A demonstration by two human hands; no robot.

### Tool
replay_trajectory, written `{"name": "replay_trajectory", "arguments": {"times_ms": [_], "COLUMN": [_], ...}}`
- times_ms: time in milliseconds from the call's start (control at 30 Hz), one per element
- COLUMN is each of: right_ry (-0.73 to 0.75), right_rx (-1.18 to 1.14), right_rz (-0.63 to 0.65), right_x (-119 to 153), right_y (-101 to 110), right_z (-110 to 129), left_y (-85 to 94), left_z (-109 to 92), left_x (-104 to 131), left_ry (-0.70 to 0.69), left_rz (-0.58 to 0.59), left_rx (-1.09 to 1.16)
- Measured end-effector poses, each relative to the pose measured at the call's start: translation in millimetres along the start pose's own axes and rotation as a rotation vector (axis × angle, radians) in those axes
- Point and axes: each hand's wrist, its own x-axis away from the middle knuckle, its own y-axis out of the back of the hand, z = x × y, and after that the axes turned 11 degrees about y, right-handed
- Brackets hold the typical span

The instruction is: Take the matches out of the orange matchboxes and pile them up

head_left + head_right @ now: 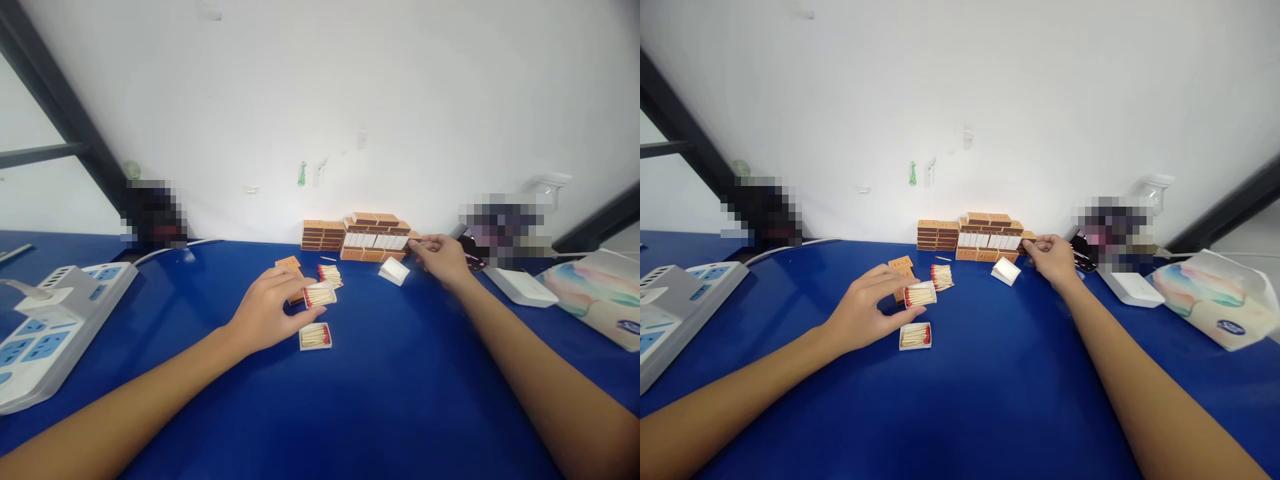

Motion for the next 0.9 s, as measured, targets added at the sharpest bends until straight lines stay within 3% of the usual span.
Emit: {"name": "replay_trajectory", "arguments": {"times_ms": [233, 333, 400, 467, 567, 633, 733, 900], "right_ry": [0.103, 0.231, 0.329, 0.445, 0.5, 0.527, 0.546, 0.529], "right_rx": [0.178, 0.269, 0.261, 0.135, -0.03, -0.023, 0.069, 0.094], "right_rz": [-0.081, -0.193, -0.181, 0.001, 0.63, 0.918, 1.07, 1.141], "right_x": [2, 12, 29, 54, 96, 119, 138, 140], "right_y": [16, 19, 15, 6, -10, -17, -22, -24], "right_z": [10, 33, 57, 85, 118, 130, 134, 129], "left_y": [-0.8, -1.5, -1.5, -0.6, 2.2, 3.9, 4.6, 2.5], "left_z": [0, 2, 3, 3, 4, 3, 4, 5], "left_x": [2, 2, 1, 0, -1, -3, -4, -3], "left_ry": [-0.032, -0.027, 0.008, 0.082, 0.217, 0.279, 0.28, 0.214], "left_rz": [0.058, 0.032, -0.021, -0.078, -0.099, -0.095, -0.098, -0.111], "left_rx": [0.019, -0.01, -0.05, -0.09, -0.113, -0.112, -0.109, -0.113]}}
